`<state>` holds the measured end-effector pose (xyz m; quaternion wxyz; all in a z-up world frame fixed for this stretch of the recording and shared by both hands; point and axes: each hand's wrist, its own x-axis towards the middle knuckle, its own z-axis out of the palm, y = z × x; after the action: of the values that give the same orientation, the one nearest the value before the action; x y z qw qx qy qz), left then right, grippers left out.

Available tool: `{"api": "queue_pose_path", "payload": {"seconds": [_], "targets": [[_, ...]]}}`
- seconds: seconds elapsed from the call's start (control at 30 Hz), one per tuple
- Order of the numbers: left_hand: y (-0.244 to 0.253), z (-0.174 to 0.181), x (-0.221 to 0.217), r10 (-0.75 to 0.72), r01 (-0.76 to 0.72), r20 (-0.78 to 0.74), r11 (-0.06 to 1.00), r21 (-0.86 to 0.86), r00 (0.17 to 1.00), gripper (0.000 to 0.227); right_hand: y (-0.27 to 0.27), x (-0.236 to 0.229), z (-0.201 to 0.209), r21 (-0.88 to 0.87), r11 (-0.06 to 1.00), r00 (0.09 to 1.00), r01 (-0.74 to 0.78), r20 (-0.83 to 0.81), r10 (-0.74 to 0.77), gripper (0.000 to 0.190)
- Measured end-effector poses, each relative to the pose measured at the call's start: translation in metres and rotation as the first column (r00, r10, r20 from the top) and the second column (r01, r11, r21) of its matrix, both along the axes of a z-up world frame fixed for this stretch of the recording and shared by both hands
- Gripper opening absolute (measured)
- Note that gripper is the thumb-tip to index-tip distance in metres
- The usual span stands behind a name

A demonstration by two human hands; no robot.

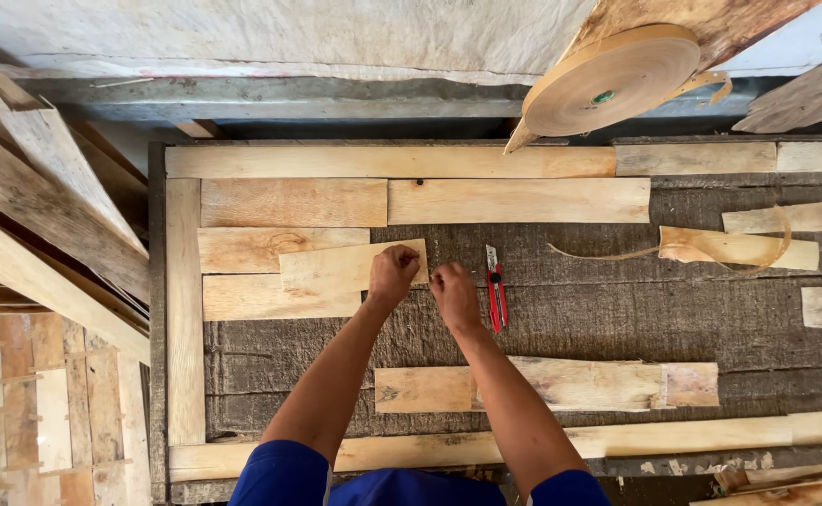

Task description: The person is arranging and aligning thin wood slats together on a mesh-like surface, using a utility knife to trim or nudge pieces into place.

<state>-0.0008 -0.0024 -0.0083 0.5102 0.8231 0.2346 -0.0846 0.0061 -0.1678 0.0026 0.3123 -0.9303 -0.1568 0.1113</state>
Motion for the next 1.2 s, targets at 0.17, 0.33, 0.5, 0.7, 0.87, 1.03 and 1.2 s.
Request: {"api": "queue_pose_path", "payload": {"seconds": [0.17,0.33,0.5,0.7,0.87,1.03,1.2], "targets": [[0.001,0.002,-0.002,0.048,-0.044,0.068,0.998,-0.046,0.997,0.016,-0.002,0.017,-0.012,0.214,0.957,0.980,0.194,-0.074,-0.183,0.010],[0.003,0.003,0.013,0.208,-0.187,0.134,0.971,-0.152,0.969,0.016,0.018,0.058,-0.008,0.300,0.852,0.874,0.430,-0.377,-0.308,0.010],[0.011,0.003,0.063,0.424,-0.353,0.055,0.813,-0.463,0.904,0.020,0.046,0.115,-0.039,0.593,0.537,0.780,0.600,-0.584,-0.226,0.015],[0.023,-0.022,0.142,0.545,-0.422,0.131,0.760,-0.494,0.828,0.022,0.083,0.185,-0.052,0.619,0.428,0.743,0.658,-0.624,-0.241,0.016],[0.042,0.009,0.190,0.580,-0.486,0.056,0.727,-0.485,0.812,0.020,0.102,0.231,-0.037,0.564,0.430,0.703,0.705,-0.637,-0.316,0.018],[0.050,-0.060,0.231,0.711,-0.310,0.072,0.392,-0.866,0.700,0.032,0.111,0.260,-0.041,0.577,0.112,0.588,0.809,-0.792,-0.164,0.023],[0.055,-0.040,0.229,0.751,-0.384,0.003,0.341,-0.858,0.660,0.024,0.116,0.268,-0.043,0.574,0.063,0.565,0.817,-0.771,-0.293,0.015]]}}
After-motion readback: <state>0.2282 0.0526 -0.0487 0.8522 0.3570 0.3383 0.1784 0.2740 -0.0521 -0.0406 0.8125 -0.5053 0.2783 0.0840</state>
